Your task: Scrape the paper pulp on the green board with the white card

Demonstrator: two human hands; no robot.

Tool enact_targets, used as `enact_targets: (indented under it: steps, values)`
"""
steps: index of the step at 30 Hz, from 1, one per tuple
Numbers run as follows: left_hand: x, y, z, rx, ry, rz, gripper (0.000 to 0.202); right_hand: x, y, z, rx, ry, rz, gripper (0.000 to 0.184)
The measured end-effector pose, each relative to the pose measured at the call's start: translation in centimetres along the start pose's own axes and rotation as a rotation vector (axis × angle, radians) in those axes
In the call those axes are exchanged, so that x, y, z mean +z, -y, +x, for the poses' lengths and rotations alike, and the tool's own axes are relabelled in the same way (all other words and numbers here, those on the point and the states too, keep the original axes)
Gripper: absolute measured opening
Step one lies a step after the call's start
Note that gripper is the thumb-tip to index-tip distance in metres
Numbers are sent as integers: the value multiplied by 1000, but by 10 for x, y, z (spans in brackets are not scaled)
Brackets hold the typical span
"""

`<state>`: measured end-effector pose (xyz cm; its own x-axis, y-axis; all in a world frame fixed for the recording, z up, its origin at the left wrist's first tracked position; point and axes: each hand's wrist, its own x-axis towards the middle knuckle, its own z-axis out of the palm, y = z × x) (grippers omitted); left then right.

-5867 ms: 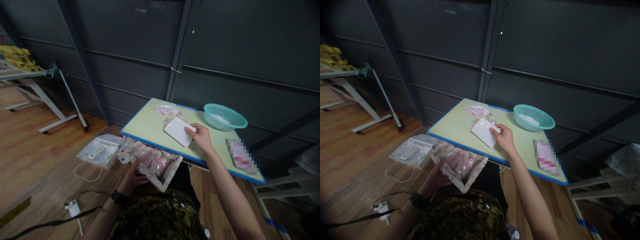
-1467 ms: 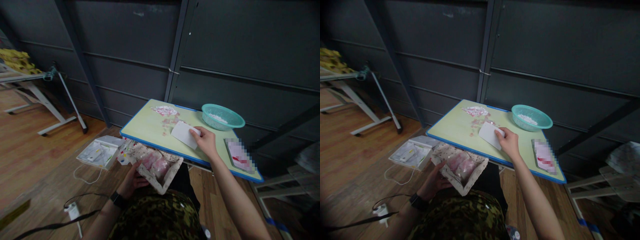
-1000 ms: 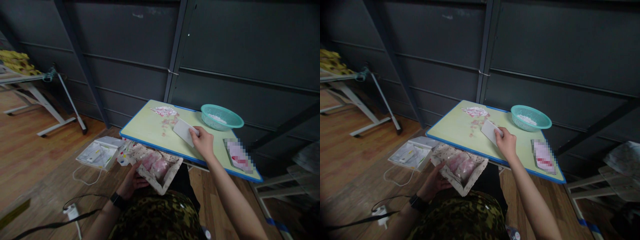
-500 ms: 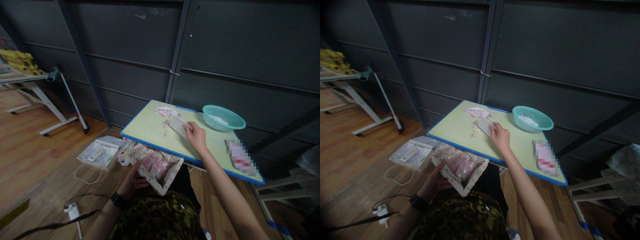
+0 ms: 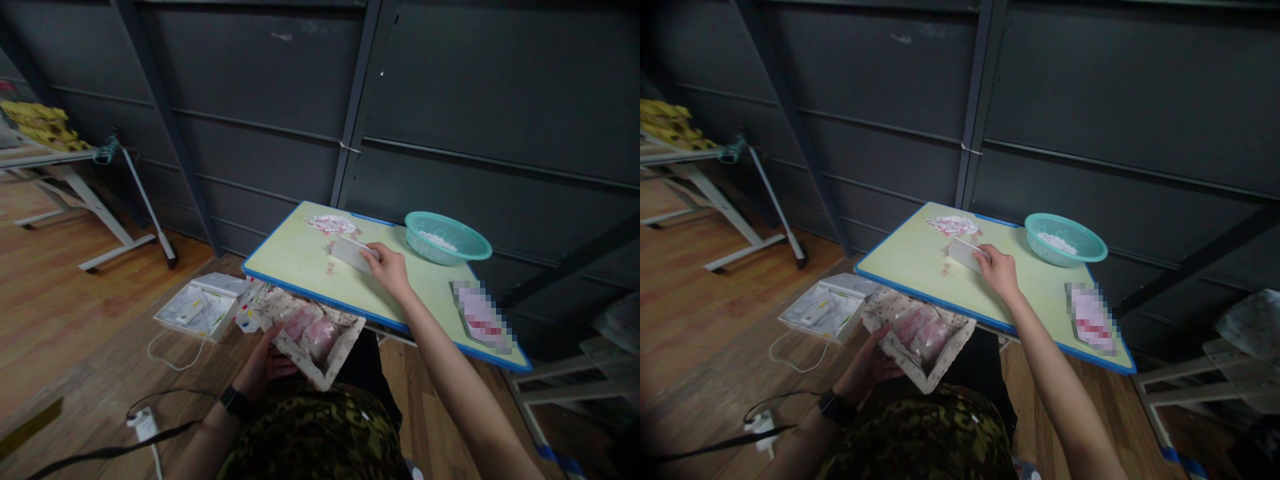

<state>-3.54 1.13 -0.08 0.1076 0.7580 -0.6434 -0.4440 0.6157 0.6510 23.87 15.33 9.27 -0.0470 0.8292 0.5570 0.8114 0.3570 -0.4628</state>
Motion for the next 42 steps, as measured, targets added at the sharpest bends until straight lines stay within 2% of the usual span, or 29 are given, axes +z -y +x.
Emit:
enact_targets:
  steps: [7, 13, 21, 25, 31, 38, 42]
  values:
    - [1, -2, -3, 5, -14, -11, 38, 10, 7, 9, -78, 0, -46, 30]
    - [-3, 1, 0, -14, 18, 0, 40, 12, 7, 13, -170, 64, -80, 27]
    - [-1, 2, -1, 16, 7, -8, 35, -15, 3, 3, -170, 53, -79, 26]
    - [-1, 2, 1, 5, 19, 1, 36, -23, 4, 2, -117, 2, -67, 27]
    - [0, 1, 1, 5, -5, -16, 32, -16, 1, -11, 4, -6, 16, 33]
    - [1, 2, -3, 38, -41, -16, 34, -19, -11, -25, 242, -115, 132, 42]
    - [2, 4, -3, 77, -18, -26, 35, -18, -14, -30, 315, -61, 202, 42]
